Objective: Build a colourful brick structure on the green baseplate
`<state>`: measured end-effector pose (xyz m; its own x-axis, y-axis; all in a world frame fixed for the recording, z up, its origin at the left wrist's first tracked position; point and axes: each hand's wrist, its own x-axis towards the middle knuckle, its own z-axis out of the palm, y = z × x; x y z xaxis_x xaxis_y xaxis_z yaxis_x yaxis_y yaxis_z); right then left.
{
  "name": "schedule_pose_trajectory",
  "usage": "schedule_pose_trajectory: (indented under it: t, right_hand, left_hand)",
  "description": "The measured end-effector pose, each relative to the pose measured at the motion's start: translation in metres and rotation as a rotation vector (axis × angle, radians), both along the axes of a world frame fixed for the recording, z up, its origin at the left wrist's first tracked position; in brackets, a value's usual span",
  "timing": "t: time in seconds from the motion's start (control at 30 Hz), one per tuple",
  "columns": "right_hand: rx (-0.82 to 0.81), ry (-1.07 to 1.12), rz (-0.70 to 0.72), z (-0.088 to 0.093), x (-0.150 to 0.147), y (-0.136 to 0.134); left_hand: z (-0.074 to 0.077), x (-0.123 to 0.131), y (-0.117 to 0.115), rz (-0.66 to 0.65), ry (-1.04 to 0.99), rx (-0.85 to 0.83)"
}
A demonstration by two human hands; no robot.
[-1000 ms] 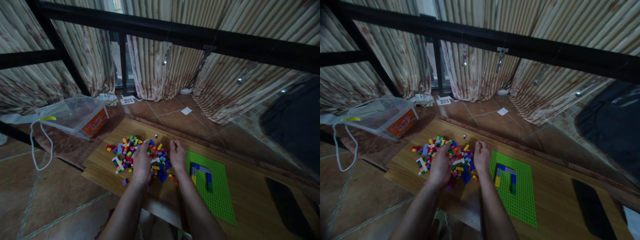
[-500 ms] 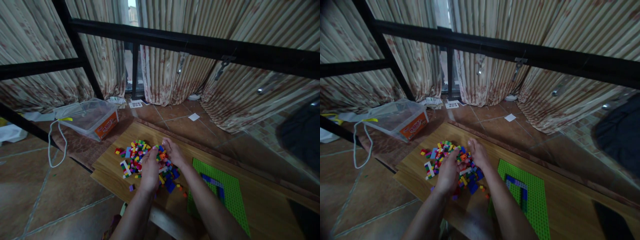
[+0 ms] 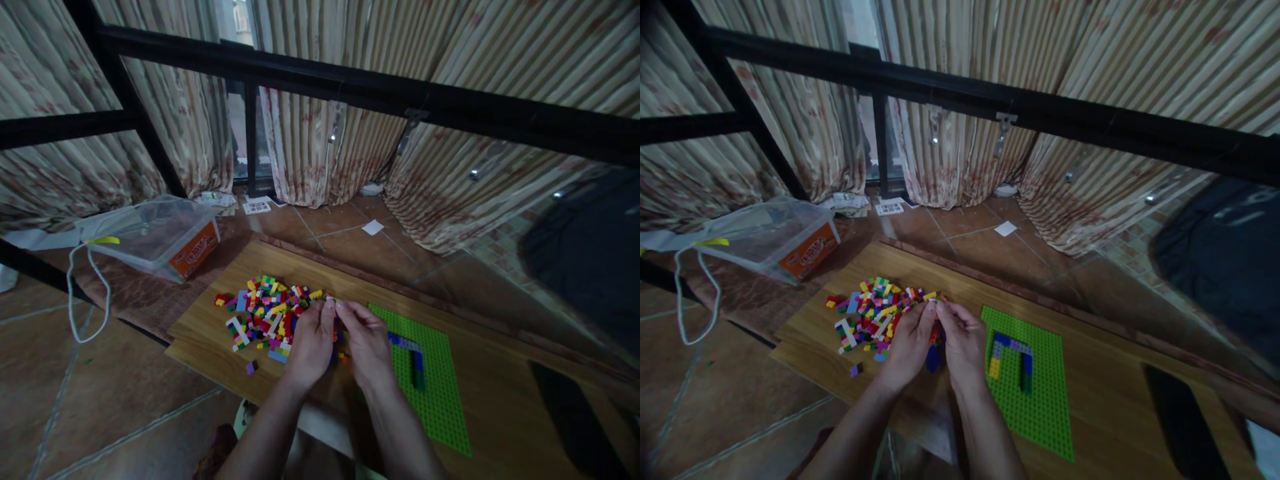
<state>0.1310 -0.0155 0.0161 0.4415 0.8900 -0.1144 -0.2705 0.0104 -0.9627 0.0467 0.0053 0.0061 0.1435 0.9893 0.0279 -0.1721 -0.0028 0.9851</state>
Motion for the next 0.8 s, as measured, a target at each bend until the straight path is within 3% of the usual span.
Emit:
schedule_pose_trajectory:
  t: [0.1,0.23,0.47,0.63,0.73,0.8]
  right_hand:
    - [-0.028,0.092,-0.014,-0.005,0.009,-0.011]
    - [-0.063,0.273,-0.021,-0.011,0.012,-0.016]
    - [-0.044,0.416,-0.114,-0.017,0.006,-0.016]
    - [-0.06,0.521,-0.129,-0.02,0.01,-0.013]
    - [-0.094,0.498,-0.113,-0.02,0.008,-0.012]
    - [-0.082,0.368,-0.086,-0.02,0.005,-0.012]
  left_hand:
    - [-0.001,-0.001,-0.002,-0.048,0.111,0.027]
    - [-0.001,0.002,-0.003,-0.137,0.086,-0.011]
    - [-0.005,0.01,-0.005,-0.092,-0.044,-0.246]
    - [-0.002,0.015,-0.01,-0.082,-0.095,-0.305]
    - [-0.006,0.015,-0.009,-0.072,-0.045,-0.275]
    - [-0.011,0.014,-0.008,-0.028,0.036,-0.226]
